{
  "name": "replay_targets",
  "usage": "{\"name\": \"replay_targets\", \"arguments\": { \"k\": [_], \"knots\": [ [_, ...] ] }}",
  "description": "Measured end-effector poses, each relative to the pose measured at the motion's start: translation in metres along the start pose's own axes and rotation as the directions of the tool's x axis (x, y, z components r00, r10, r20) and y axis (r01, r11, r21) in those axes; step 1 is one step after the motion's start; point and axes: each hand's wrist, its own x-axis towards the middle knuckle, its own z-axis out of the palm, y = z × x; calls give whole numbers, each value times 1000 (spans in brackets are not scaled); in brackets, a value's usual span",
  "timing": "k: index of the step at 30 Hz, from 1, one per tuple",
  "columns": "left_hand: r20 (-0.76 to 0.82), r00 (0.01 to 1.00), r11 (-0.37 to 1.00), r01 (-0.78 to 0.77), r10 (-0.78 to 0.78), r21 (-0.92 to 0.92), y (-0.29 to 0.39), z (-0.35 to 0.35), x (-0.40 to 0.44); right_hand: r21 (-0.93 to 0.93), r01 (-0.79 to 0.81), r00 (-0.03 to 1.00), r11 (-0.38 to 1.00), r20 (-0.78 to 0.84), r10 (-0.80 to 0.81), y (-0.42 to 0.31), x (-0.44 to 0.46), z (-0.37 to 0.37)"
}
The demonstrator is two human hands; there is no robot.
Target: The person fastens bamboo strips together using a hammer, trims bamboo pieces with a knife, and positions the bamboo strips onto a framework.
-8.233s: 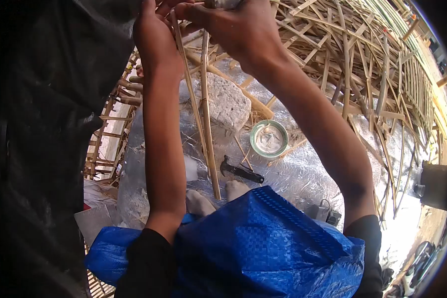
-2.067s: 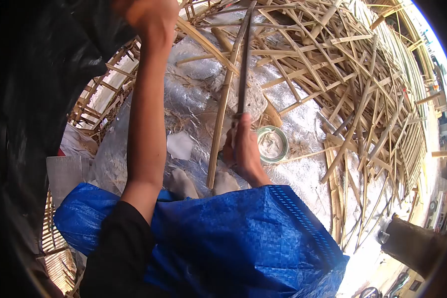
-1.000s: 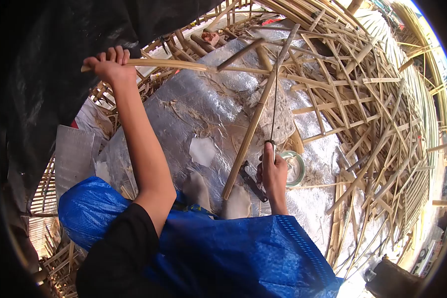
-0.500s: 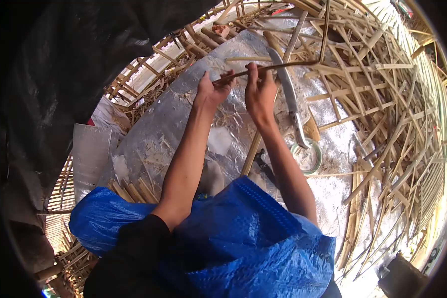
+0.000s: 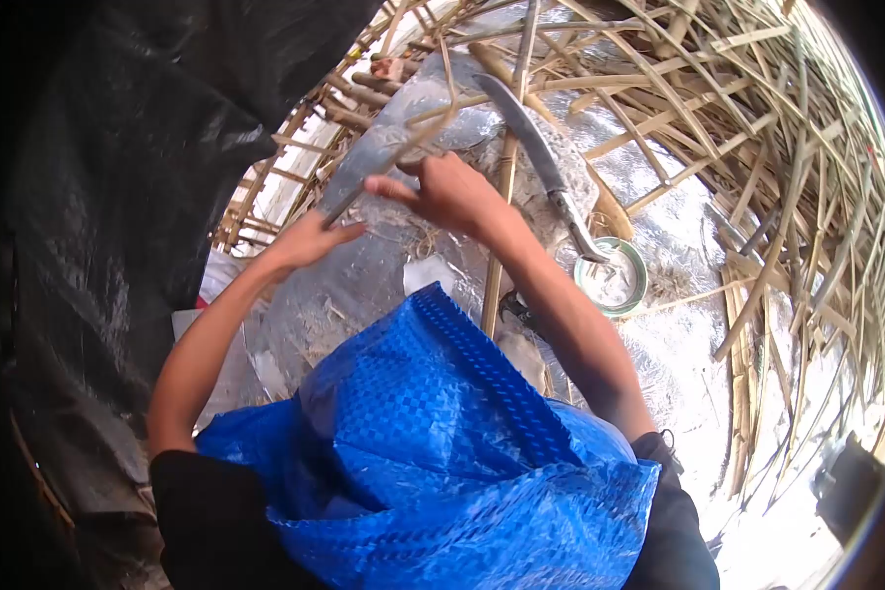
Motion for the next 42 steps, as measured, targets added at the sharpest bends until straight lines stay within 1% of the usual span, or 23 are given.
{"name": "replay_targets", "arguments": {
  "k": [1,2,3,4,5,6,7,8,9,10,11,12,13,14,15,16,19,22,25,28,34,40,42],
  "knots": [
    [33,985,981,162,-166,110,-32,-31,-14,-219,46,994,975,-92,-67,4,-20,-4],
    [-82,972,975,215,-220,-60,-62,-49,-41,-320,-76,955,944,-297,-24,7,-43,-12],
    [-198,942,945,219,-270,-245,-91,-67,-68,-393,-208,875,896,-484,-9,11,-67,-20],
    [-309,897,896,174,-315,-410,-120,-84,-96,-459,-357,850,814,-522,79,23,-87,-27],
    [-298,797,678,180,-525,-713,-156,-93,-127,-512,-488,814,707,-560,156,39,-102,-33],
    [-327,705,542,96,-629,-835,-177,-88,-162,-507,-548,822,665,-472,318,55,-111,-38],
    [-328,611,390,-34,-720,-920,-226,-79,-199,-501,-605,796,619,-370,478,72,-119,-37],
    [-317,534,337,-62,-784,-939,-254,-62,-222,-511,-607,793,608,-353,496,90,-123,-29],
    [-298,458,317,-37,-838,-948,-268,-40,-239,-478,-599,798,642,-294,526,112,-124,-17],
    [-277,395,303,3,-876,-953,-279,-19,-252,-365,-613,789,700,-259,556,107,-125,-19],
    [-260,364,301,62,-895,-951,-283,8,-258,-248,-619,785,745,-216,580,97,-124,-22],
    [-247,351,307,125,-903,-944,-281,34,-257,-236,-630,777,740,-208,595,85,-122,-23],
    [-241,359,322,185,-902,-929,-274,59,-254,-132,-662,748,738,-182,639,74,-116,-24],
    [-239,394,350,238,-887,-906,-264,79,-248,-25,-686,721,727,-152,676,67,-112,-22],
    [-249,430,391,281,-868,-876,-254,96,-243,-6,-692,715,722,-144,684,68,-113,-12],
    [-256,478,437,317,-840,-842,-244,113,-235,20,-692,708,722,-180,683,73,-112,1],
    [-278,606,571,364,-745,-736,-217,140,-223,29,-697,695,717,-221,685,76,-108,10],
    [-309,671,667,372,-674,-645,-200,149,-220,8,-680,717,733,-204,667,77,-108,10],
    [-330,709,720,356,-623,-596,-194,155,-211,-34,-635,752,772,-253,608,82,-108,9],
    [-349,734,761,343,-583,-551,-192,158,-208,-47,-672,733,739,-184,655,77,-107,4],
    [-386,781,835,296,-491,-463,-187,161,-202,-33,-664,735,747,-208,645,79,-109,4],
    [-438,829,917,203,-348,-344,-183,155,-183,-33,-635,760,771,-203,617,85,-109,0],
    [-460,845,945,146,-273,-293,-182,149,-172,10,-645,754,764,-155,639,83,-109,-5]
  ]
}}
